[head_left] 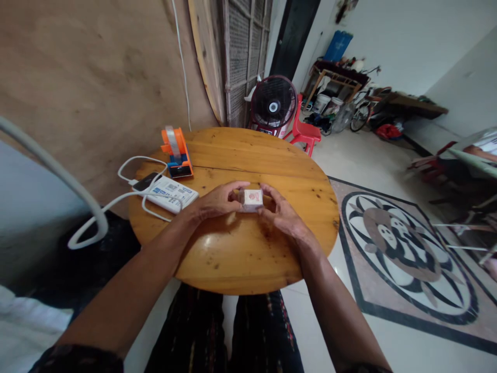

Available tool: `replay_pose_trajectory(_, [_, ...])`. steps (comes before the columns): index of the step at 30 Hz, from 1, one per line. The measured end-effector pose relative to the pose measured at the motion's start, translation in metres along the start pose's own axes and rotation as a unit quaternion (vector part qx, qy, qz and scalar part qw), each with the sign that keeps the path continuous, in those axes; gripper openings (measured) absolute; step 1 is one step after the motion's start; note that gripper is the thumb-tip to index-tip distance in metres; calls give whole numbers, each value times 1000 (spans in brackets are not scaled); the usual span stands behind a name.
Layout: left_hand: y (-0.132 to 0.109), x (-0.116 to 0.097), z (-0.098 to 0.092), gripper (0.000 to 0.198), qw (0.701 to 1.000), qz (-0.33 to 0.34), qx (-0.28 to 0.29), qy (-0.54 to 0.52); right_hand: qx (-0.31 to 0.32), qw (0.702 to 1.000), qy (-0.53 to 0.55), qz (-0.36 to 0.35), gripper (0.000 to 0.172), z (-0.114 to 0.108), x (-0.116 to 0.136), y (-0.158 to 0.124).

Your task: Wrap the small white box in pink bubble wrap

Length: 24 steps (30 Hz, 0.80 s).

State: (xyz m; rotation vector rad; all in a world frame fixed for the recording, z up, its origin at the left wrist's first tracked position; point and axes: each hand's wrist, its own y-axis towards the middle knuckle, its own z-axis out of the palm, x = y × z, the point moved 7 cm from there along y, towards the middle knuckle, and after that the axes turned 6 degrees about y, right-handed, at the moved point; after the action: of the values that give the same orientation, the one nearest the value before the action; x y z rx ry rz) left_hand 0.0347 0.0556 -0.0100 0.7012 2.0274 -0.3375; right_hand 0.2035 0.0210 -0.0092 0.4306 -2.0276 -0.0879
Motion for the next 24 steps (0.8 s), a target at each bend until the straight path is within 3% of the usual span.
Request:
replay_pose_trajectory(4, [-1, -9, 0, 68, 999, 37, -2, -28, -3, 1000, -3, -8, 70, 5, 6, 1])
replay_pose_trajectory(9, [-3, -16, 0, 52, 998, 58, 0, -2, -14, 999, -34, -25, 50, 1, 14, 4])
replay_pose_trajectory(13, [-3, -16, -2, 52, 999, 44, -8, 6, -5, 998, -56, -31, 45, -1, 18, 5])
replay_pose_trajectory(20, [-2, -14, -1, 52, 999, 36, -4, 14, -2, 997, -62, -44, 46, 2, 17, 5])
replay_pose_trajectory(24, [-1, -11, -1, 64, 999, 35, -13, 10, 3, 994, -94, -63, 63, 8, 23, 2])
